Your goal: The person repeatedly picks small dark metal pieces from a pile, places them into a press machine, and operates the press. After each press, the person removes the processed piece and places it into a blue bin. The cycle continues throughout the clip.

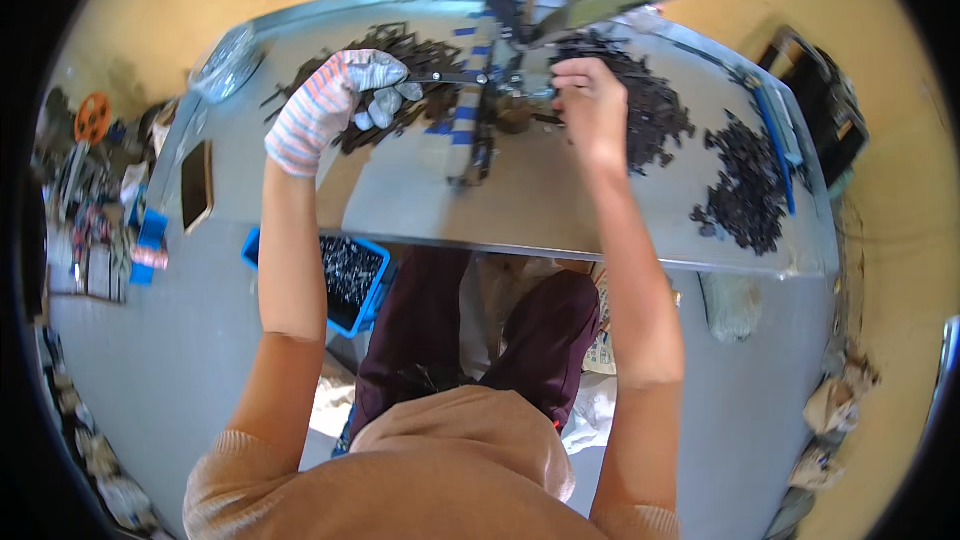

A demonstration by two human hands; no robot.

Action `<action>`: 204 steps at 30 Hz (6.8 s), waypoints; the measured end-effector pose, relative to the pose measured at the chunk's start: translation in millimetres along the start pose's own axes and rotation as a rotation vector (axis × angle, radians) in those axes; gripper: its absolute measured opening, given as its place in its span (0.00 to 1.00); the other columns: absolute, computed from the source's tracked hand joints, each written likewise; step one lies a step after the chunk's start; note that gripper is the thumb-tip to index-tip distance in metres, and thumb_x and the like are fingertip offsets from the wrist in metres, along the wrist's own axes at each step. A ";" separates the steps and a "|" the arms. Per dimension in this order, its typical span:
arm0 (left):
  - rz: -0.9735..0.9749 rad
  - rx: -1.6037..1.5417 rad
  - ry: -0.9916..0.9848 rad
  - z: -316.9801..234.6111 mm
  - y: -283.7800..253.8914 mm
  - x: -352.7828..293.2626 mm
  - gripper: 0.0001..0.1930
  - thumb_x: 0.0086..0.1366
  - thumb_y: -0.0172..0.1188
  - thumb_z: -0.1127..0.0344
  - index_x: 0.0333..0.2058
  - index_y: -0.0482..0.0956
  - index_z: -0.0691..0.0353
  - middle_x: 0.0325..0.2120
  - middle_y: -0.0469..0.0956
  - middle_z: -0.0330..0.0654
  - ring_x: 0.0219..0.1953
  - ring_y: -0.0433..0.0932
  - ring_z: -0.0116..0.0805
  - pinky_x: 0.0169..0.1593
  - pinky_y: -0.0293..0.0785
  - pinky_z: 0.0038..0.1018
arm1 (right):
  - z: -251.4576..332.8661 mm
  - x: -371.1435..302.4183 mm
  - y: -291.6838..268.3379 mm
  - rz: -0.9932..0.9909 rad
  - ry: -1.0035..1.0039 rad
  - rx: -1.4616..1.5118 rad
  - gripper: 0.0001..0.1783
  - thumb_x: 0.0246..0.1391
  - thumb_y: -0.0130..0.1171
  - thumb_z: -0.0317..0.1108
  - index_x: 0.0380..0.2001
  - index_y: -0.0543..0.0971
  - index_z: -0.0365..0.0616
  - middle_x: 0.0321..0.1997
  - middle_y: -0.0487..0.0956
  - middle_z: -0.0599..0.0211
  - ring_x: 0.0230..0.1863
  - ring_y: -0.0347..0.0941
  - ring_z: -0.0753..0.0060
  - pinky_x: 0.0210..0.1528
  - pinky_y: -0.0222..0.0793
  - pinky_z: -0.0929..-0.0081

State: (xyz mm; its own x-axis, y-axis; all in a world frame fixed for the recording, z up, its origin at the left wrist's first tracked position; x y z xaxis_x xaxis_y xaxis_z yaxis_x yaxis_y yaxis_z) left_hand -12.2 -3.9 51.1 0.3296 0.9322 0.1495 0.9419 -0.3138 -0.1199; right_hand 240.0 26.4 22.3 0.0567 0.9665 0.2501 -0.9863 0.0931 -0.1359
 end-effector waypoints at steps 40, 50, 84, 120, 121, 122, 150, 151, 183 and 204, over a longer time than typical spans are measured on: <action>-0.598 1.196 -0.297 31.7 -40.3 -68.7 0.10 0.52 0.57 0.64 0.35 0.74 0.55 0.33 0.75 0.47 0.39 0.73 0.48 0.41 0.69 0.38 | 33.2 -41.6 143.5 0.344 -0.532 -0.551 0.12 0.43 0.53 0.23 0.35 0.71 0.43 0.34 0.69 0.61 0.39 0.68 0.57 0.41 0.65 0.65; -0.576 1.111 0.059 21.0 -16.4 -28.7 0.13 0.44 0.54 0.78 0.32 0.72 0.60 0.24 0.71 0.51 0.28 0.71 0.50 0.33 0.69 0.35 | 9.1 -20.0 -46.5 0.018 -0.225 -1.080 0.10 0.40 0.59 0.26 0.28 0.71 0.39 0.33 0.73 0.54 0.40 0.69 0.51 0.39 0.67 0.61; 0.027 0.313 -0.314 30.2 55.7 70.4 0.08 0.57 0.57 0.65 0.29 0.76 0.64 0.15 0.73 0.36 0.12 0.67 0.21 0.14 0.59 0.18 | -26.0 16.4 8.8 0.250 0.231 0.304 0.04 0.41 0.53 0.22 0.25 0.73 0.39 0.21 0.73 0.69 0.20 0.64 0.84 0.24 0.58 0.88; -0.039 0.259 -0.109 30.1 49.3 66.8 0.08 0.60 0.52 0.66 0.35 0.76 0.63 0.21 0.76 0.34 0.18 0.69 0.15 0.20 0.61 0.12 | -19.9 14.7 -5.4 0.285 0.224 0.236 0.08 0.46 0.55 0.28 0.32 0.71 0.39 0.18 0.70 0.71 0.18 0.62 0.82 0.21 0.56 0.84; -0.043 0.299 -0.120 30.0 49.2 67.5 0.08 0.61 0.52 0.66 0.33 0.76 0.63 0.20 0.76 0.34 0.18 0.68 0.15 0.20 0.61 0.12 | -15.4 11.6 -19.7 0.261 0.146 0.128 0.09 0.47 0.55 0.29 0.33 0.72 0.39 0.19 0.71 0.71 0.19 0.63 0.82 0.21 0.58 0.84; -0.038 0.328 -0.116 28.9 48.6 67.1 0.08 0.61 0.52 0.65 0.32 0.76 0.63 0.20 0.76 0.34 0.17 0.68 0.15 0.20 0.61 0.13 | -11.0 6.4 -33.0 0.249 0.058 0.044 0.09 0.47 0.56 0.30 0.33 0.72 0.40 0.20 0.72 0.70 0.19 0.64 0.82 0.22 0.59 0.83; -0.010 -0.043 -0.232 37.0 18.6 61.9 0.11 0.57 0.55 0.63 0.27 0.78 0.67 0.17 0.75 0.38 0.14 0.68 0.21 0.16 0.61 0.15 | -22.5 11.6 17.4 0.376 0.272 0.563 0.05 0.50 0.55 0.26 0.32 0.72 0.40 0.28 0.73 0.71 0.31 0.70 0.77 0.36 0.68 0.80; -0.005 -0.038 -0.205 36.9 17.9 62.2 0.11 0.57 0.55 0.63 0.27 0.78 0.67 0.17 0.75 0.38 0.14 0.68 0.21 0.16 0.61 0.15 | -26.2 14.3 22.1 0.375 0.283 0.554 0.04 0.50 0.55 0.26 0.31 0.72 0.40 0.28 0.72 0.71 0.30 0.70 0.78 0.35 0.68 0.81; 0.095 0.078 -0.305 52.3 15.2 63.1 0.13 0.56 0.56 0.59 0.24 0.79 0.63 0.14 0.74 0.37 0.13 0.69 0.24 0.14 0.60 0.16 | -36.1 17.7 10.5 0.205 0.272 0.394 0.12 0.48 0.50 0.25 0.38 0.71 0.37 0.29 0.72 0.67 0.24 0.65 0.82 0.27 0.61 0.84; 0.026 0.074 -0.358 53.4 16.9 60.1 0.11 0.56 0.56 0.62 0.23 0.77 0.63 0.14 0.73 0.36 0.12 0.66 0.22 0.14 0.58 0.16 | -40.4 16.5 -6.8 -0.054 0.305 0.365 0.09 0.51 0.48 0.31 0.35 0.73 0.41 0.25 0.72 0.69 0.20 0.65 0.83 0.23 0.60 0.84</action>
State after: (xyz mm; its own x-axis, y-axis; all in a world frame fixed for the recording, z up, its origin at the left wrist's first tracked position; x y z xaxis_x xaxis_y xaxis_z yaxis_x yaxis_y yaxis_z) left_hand 20.1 56.4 5.7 0.2974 0.9322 -0.2062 0.9220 -0.3364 -0.1915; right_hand 253.9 51.4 -11.4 0.0979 0.9938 -0.0524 -0.9675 0.1074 0.2290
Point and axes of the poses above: each hand's wrist, its own x-axis towards the middle knuckle, its own y-axis out of the palm, z = x × y, the point moved 5 cm from there along x, towards the middle knuckle
